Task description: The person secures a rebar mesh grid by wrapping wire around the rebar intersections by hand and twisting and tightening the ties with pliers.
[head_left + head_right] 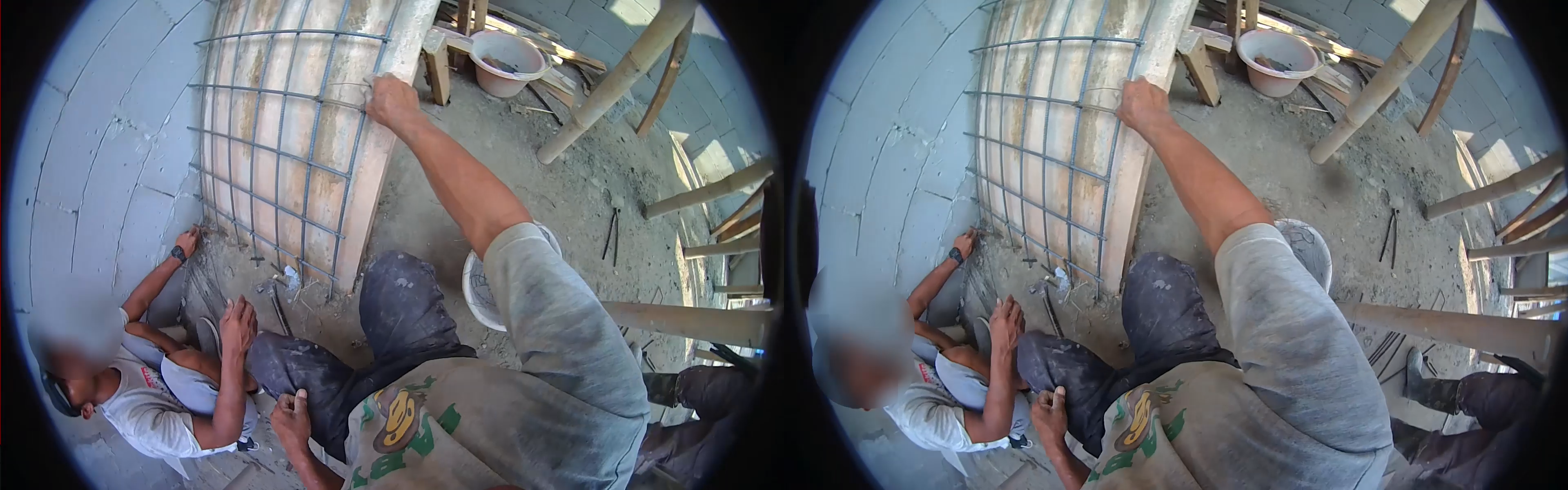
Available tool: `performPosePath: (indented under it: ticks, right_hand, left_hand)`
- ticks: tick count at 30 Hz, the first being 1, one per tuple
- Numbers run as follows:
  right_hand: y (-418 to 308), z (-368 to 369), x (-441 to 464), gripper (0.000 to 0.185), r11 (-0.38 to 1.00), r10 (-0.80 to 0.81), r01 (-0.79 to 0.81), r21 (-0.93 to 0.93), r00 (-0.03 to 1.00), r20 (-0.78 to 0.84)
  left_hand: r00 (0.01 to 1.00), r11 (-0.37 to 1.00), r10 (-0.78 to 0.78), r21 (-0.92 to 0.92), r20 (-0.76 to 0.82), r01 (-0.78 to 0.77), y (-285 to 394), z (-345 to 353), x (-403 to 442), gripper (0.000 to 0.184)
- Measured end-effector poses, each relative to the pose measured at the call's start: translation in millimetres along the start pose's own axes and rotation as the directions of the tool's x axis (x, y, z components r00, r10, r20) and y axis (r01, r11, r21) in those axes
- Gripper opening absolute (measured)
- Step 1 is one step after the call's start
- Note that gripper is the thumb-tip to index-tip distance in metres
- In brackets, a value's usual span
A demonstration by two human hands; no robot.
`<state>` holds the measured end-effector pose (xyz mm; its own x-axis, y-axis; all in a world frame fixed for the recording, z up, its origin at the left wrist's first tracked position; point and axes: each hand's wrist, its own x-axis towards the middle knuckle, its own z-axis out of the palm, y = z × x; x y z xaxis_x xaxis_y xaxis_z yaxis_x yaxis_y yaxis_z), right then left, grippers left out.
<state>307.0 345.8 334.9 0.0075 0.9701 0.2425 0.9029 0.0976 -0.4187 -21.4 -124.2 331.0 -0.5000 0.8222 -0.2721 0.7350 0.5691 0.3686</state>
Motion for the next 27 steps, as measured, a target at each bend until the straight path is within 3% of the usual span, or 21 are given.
performPosePath:
  ticks: [2, 5, 8, 12, 16, 18, 22, 24, 27]
  right_hand:
    - [4.5, 6.2, 4.3, 0.029, 0.994, 0.076, -0.081, 0.077, 0.995, 0.058]
    - [11.6, 24.5, 1.7, 0.028, 0.978, 0.099, -0.098, 0.182, 0.995, 0.004]
    - [11.6, 27.3, 3.8, 0.024, 0.971, 0.119, -0.119, 0.208, 0.993, 0.009]
    - [9.7, 25.5, 4.1, 0.023, 0.975, 0.118, -0.121, 0.187, 0.993, 0.027]
    - [8.0, 19.6, 6.4, 0.024, 0.985, 0.115, -0.117, 0.13, 0.993, 0.028]
    - [4.4, 16.2, 5.3, 0.025, 0.982, 0.096, -0.097, 0.162, 0.995, 0.013]
    - [2.2, 16.7, 12.6, 0.031, 0.99, 0.121, -0.128, 0.058, 0.987, 0.103]
    - [1.2, 13.4, 8.1, 0.039, 0.993, 0.096, -0.101, 0.062, 0.992, 0.082]
    - [2.6, 17.2, 10.7, 0.042, 0.991, 0.128, -0.131, 0.029, 0.988, 0.086]
  left_hand:
    - [0.999, 1.0, 0.011, -0.008, -0.052, -0.012, -7.0, 6.3, -1.5, 0.043]
    - [1.0, 0.999, 0.004, 0.042, -0.02, -0.003, 2.9, 1.2, -0.8, 0.048]
    - [0.997, 0.984, 0.011, 0.178, 0.076, -0.024, 1.5, -3.5, 13.1, 0.051]
    - [0.989, 0.979, 0.097, 0.168, 0.112, -0.115, 26.6, -8.7, 24.3, 0.051]
    - [0.98, 0.983, 0.14, 0.102, 0.141, -0.155, 49.9, -9.4, 40.8, 0.042]
    - [0.972, 0.965, 0.226, 0.12, 0.056, -0.231, 71.0, -10.1, 40.1, 0.037]
    - [0.979, 0.978, 0.202, -0.045, -0.003, -0.202, 114.1, -16.6, 34.5, 0.027]
    - [0.985, 0.981, 0.165, -0.11, 0.047, -0.159, 126.4, -13.5, 32.5, 0.024]
    - [0.956, 0.946, 0.28, -0.196, 0.093, -0.258, 130.5, -5.8, 35.6, 0.022]
